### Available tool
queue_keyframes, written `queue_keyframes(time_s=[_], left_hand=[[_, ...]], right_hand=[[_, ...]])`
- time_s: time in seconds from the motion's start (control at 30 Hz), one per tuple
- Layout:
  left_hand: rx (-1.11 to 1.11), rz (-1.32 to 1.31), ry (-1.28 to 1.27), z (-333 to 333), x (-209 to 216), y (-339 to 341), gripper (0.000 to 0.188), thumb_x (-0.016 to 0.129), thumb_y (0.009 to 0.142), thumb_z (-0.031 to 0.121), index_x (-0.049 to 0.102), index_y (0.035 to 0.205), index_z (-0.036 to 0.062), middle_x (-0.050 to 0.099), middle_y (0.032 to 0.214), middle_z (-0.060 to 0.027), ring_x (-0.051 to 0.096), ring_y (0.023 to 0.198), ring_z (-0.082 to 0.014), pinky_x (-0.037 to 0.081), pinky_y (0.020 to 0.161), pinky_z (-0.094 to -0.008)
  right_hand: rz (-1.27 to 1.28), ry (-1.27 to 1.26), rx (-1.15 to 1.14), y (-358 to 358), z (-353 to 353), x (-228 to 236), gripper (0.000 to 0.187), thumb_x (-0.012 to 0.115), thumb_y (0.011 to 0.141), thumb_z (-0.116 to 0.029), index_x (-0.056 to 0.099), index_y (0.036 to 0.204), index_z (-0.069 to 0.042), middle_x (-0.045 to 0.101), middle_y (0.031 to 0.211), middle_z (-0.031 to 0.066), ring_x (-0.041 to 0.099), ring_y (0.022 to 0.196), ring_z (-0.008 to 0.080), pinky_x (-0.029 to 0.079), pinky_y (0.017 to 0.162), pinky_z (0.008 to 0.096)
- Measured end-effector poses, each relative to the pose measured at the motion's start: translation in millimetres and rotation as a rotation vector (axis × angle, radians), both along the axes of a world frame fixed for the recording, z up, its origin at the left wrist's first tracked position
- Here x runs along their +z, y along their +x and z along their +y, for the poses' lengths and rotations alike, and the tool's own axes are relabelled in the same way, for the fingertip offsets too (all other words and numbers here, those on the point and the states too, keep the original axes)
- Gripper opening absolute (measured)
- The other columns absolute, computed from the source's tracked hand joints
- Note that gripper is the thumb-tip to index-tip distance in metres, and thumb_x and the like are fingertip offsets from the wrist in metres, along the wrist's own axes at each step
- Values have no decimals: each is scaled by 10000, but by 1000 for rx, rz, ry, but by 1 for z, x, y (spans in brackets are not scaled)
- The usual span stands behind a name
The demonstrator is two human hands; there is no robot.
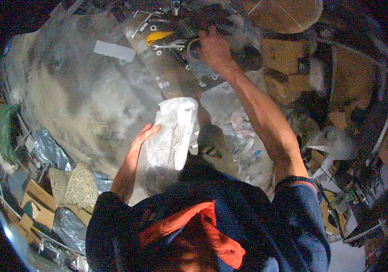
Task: The person unwraps small metal parts from bubble wrap, then sits on the floor to manipulate and assemble them by hand. They later stand, place parts into a plastic bag, and retrieve additional items from a blue parts bin before returning to the floor to continue handling the components.
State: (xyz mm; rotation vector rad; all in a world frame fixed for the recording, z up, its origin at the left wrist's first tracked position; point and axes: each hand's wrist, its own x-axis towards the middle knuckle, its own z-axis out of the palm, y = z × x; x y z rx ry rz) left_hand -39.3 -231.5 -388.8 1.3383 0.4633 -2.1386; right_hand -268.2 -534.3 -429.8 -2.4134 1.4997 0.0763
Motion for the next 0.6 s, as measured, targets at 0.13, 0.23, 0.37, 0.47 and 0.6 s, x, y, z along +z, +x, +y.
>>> queue_keyframes(time_s=[0.13,0.23,0.37,0.47,0.6], left_hand=[[13,-33,10,11,-25,-8,549,725,888,354,562,1280,5,672,1122,-126,671,964,-225,544,836,-352],[-55,-86,63,17,-40,-12,554,715,913,344,562,1312,-9,682,1133,-141,688,951,-221,564,819,-364],[37,69,131,11,-43,-21,572,680,935,407,567,1325,4,687,1138,-113,681,961,-210,555,821,-349],[60,135,157,3,-26,-22,562,648,948,443,579,1321,29,678,1169,-86,645,1006,-184,512,887,-333],[-76,-86,30,-1,5,-12,529,594,992,414,559,1372,48,651,1253,-79,611,1076,-155,474,959,-317]], right_hand=[[-132,-54,-46,3,26,0,291,726,817,-163,603,1042,-25,625,996,226,650,860,416,525,707,507],[38,514,2,-4,94,30,387,778,791,-245,634,1077,-27,632,1024,267,671,820,367,536,707,455],[-478,984,-731,-6,200,55,933,833,782,-359,312,1482,-29,549,1276,316,626,1106,304,532,887,396],[-651,1035,-986,5,223,44,1158,851,773,-353,65,1563,-42,447,1410,301,528,1254,333,491,992,403],[-713,981,-1093,19,231,35,1141,841,762,-268,66,1543,35,399,1457,296,459,1324,355,421,1081,413]])
